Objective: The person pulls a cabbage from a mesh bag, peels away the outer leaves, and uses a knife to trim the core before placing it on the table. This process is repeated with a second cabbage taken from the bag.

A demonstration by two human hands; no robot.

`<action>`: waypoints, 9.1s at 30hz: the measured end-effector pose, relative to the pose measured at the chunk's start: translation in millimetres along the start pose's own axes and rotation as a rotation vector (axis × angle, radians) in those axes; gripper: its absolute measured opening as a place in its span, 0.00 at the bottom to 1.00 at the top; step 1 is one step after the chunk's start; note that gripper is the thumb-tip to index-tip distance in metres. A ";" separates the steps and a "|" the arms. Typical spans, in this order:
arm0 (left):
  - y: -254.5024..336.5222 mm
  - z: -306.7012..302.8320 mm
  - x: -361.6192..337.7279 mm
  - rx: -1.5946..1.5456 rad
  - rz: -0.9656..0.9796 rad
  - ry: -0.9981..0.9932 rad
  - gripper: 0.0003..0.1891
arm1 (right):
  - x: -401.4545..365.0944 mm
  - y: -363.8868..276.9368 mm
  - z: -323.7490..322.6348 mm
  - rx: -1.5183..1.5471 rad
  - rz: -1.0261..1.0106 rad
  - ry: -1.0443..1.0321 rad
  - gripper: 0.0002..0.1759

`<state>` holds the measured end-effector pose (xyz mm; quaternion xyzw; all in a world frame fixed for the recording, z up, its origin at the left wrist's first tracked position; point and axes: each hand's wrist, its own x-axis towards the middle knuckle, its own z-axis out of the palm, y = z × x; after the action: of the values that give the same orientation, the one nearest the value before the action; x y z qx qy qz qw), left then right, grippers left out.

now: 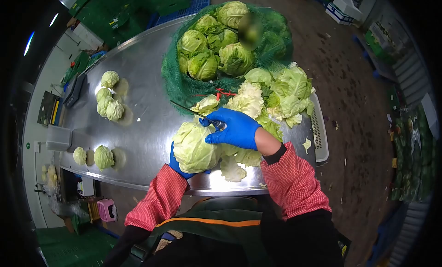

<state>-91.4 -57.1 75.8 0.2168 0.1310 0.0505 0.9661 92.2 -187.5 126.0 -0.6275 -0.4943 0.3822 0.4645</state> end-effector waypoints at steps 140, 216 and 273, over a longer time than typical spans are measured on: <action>34.1 -54.6 67.0 1.635 0.043 0.729 0.65 | 8.8 84.6 70.0 -0.689 0.417 0.091 0.12; 43.4 -93.7 -1.9 1.783 0.463 0.148 0.67 | 71.0 53.8 70.1 -0.754 -0.041 0.230 0.19; 19.2 -144.1 -12.4 0.101 0.105 0.857 0.41 | 42.8 91.0 75.0 -0.567 0.378 0.475 0.47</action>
<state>-143.7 16.7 -38.7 0.2295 0.5111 0.1787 0.8088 55.4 -137.6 17.0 -0.8811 -0.3351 0.1539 0.2962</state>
